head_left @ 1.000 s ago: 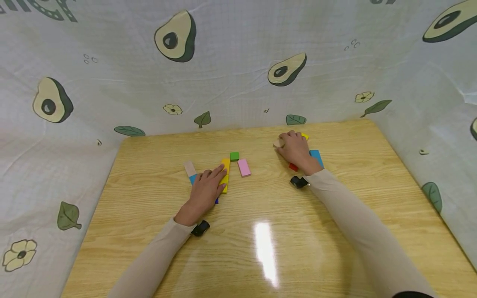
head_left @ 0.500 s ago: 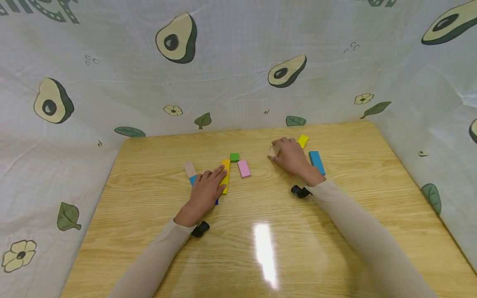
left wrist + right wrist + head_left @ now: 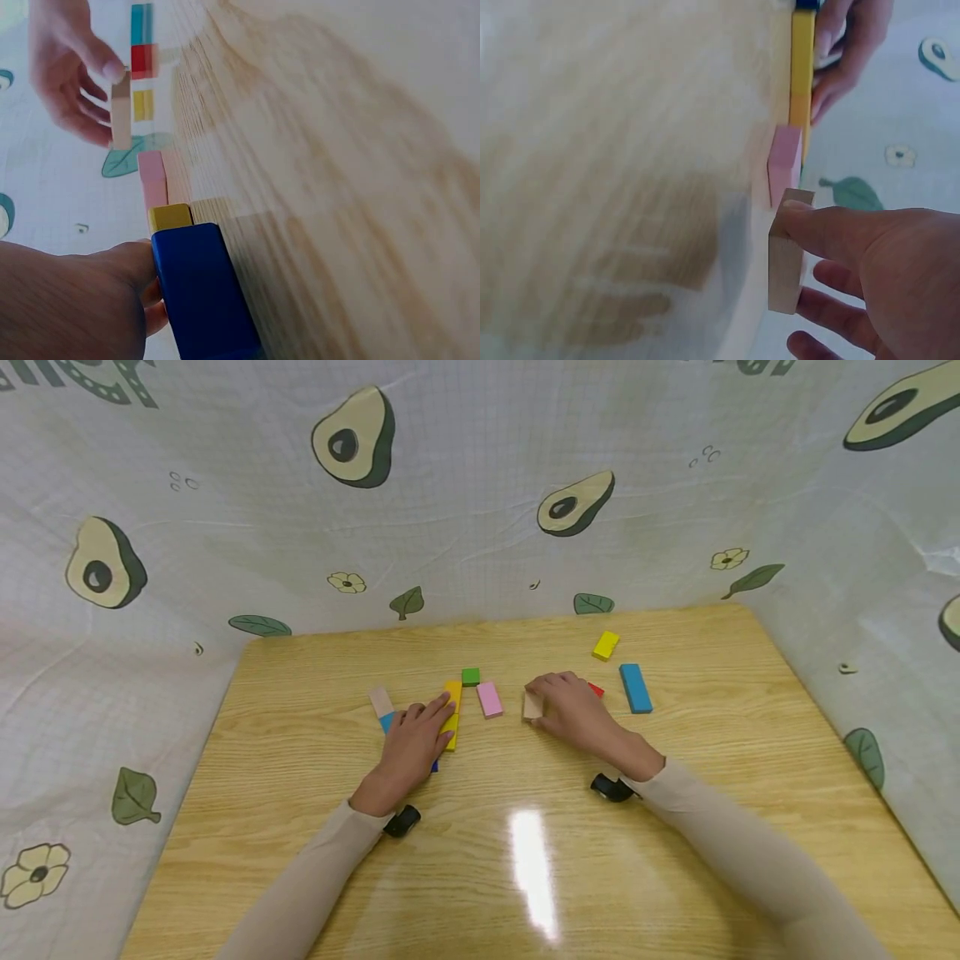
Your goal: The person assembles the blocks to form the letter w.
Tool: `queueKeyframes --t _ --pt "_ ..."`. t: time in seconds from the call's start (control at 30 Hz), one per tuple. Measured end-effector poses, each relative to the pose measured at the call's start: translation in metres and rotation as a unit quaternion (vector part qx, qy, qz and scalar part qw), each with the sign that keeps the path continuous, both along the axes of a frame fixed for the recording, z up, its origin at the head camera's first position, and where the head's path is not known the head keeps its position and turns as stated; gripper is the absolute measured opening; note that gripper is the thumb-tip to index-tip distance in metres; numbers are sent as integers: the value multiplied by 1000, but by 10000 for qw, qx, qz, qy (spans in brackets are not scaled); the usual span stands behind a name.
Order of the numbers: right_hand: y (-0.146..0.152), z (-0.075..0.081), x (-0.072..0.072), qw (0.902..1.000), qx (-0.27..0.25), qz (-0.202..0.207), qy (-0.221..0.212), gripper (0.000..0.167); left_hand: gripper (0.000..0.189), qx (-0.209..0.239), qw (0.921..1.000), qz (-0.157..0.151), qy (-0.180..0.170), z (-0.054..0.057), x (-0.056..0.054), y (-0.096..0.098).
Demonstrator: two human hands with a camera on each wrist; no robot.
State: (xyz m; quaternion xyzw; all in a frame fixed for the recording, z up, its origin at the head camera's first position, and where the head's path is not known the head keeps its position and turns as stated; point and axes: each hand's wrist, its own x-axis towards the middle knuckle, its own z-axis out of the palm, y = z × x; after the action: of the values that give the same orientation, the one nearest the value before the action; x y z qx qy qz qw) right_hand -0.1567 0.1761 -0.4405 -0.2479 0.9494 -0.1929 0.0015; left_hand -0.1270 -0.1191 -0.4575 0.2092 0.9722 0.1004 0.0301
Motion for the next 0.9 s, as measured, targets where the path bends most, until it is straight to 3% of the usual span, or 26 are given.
queueKeyframes --t 0.4,0.67,0.9 --pt "-21 -3 34 9973 -108 727 18 52 51 13 10000 45 -26 -2 1 -1" --pt "-29 -9 37 9935 65 1129 105 49 51 102 9999 10 2 -2 0 -1" --pt "-32 -13 34 9906 244 1263 456 45 52 87 9999 15 -76 -1 -1 -1"
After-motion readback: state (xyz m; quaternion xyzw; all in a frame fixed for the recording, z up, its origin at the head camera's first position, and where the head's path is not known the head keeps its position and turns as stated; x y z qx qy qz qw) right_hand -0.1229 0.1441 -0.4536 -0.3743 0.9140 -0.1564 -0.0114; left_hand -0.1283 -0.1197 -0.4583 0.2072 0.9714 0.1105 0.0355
